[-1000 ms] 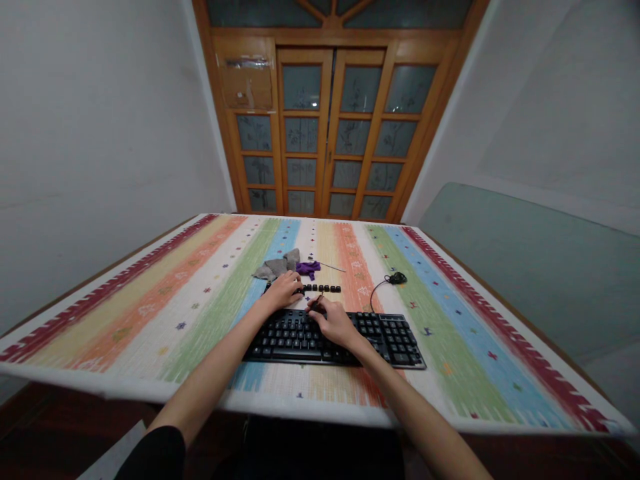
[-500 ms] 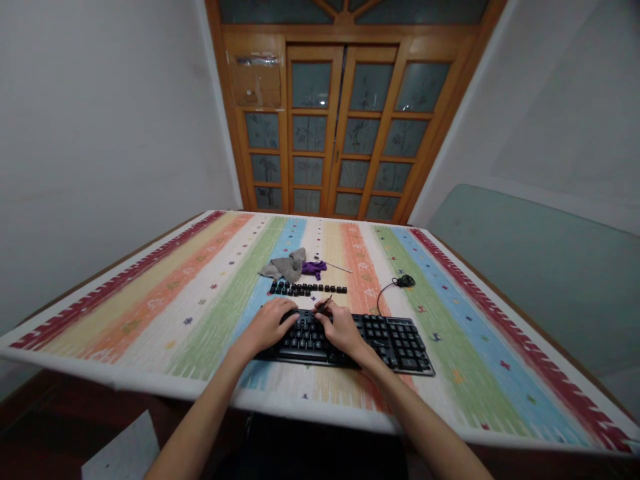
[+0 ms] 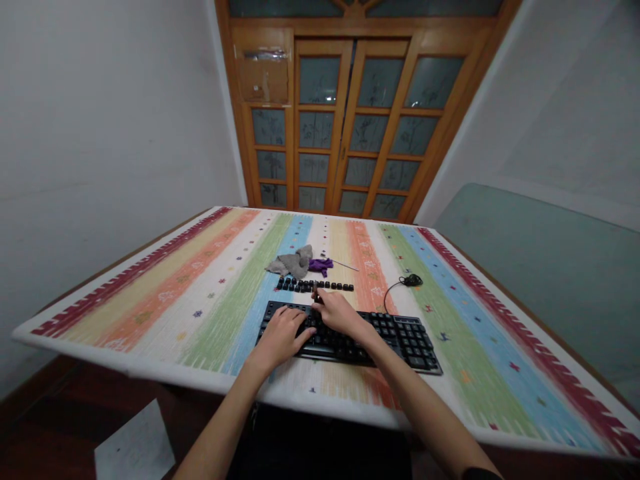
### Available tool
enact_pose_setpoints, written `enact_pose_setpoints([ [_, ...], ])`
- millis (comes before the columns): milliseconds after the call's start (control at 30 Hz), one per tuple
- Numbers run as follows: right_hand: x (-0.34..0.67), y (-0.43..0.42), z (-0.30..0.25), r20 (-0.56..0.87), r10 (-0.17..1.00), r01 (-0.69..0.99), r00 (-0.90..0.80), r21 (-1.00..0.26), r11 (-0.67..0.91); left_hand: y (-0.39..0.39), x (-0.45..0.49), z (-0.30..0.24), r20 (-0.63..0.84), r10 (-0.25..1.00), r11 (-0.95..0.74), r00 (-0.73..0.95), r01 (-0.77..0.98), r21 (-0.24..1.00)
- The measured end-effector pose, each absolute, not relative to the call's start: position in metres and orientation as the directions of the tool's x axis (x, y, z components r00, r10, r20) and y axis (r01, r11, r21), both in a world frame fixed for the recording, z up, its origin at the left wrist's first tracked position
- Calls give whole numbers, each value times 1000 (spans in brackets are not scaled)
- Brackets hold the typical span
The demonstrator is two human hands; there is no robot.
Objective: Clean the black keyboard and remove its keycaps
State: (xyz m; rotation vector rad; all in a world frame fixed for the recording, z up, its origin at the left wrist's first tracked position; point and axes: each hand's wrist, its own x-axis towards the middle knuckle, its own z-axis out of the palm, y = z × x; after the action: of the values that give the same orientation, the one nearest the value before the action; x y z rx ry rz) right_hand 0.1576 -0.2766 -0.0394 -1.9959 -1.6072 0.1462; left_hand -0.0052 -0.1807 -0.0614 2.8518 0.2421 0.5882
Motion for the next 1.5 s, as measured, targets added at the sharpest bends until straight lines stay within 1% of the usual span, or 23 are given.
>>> enact_pose_setpoints([
  [233, 170, -269, -39, 193, 924, 745, 331, -654, -130, -188, -3, -61, 348, 226, -961, 910, 150, 233],
  [400, 173, -266, -42, 194, 919, 696, 344, -710, -111, -186, -3, -61, 360, 231, -957, 904, 143, 253],
  [533, 178, -268, -39, 171, 908, 601, 382, -793, -104, -179, -1, -56, 343, 230, -950, 911, 134, 282],
  [633, 182, -273, -35, 185, 906, 556, 380, -829, -64, -172, 3, -51, 322, 210, -949, 923, 113, 294],
  [700, 183, -276, -32, 218, 904, 554, 369, -832, -26, -169, 7, -47, 322, 195, -949, 926, 96, 301],
  [800, 182, -282, -28, 276, 896, 573, 349, -819, 29, -164, 15, -40, 366, 170, -947, 915, 48, 319],
  [933, 180, -289, -22, 318, 886, 589, 337, -806, 65, -161, 24, -29, 382, 123, -947, 916, -6, 321],
  [1133, 179, -297, -15, 336, 878, 618, 340, -784, 61, -158, 40, -21, 340, 27, -943, 940, -89, 320],
  [1300, 181, -305, -16, 324, 879, 644, 351, -764, 24, -156, 50, -18, 318, -41, -916, 947, -163, 366],
  [1400, 184, -308, -21, 324, 876, 649, 357, -761, 17, -153, 56, -16, 340, -100, -885, 935, -240, 398],
  [1500, 187, -311, -25, 342, 857, 638, 386, -770, 20, -146, 62, -14, 392, -100, -869, 915, -272, 414],
])
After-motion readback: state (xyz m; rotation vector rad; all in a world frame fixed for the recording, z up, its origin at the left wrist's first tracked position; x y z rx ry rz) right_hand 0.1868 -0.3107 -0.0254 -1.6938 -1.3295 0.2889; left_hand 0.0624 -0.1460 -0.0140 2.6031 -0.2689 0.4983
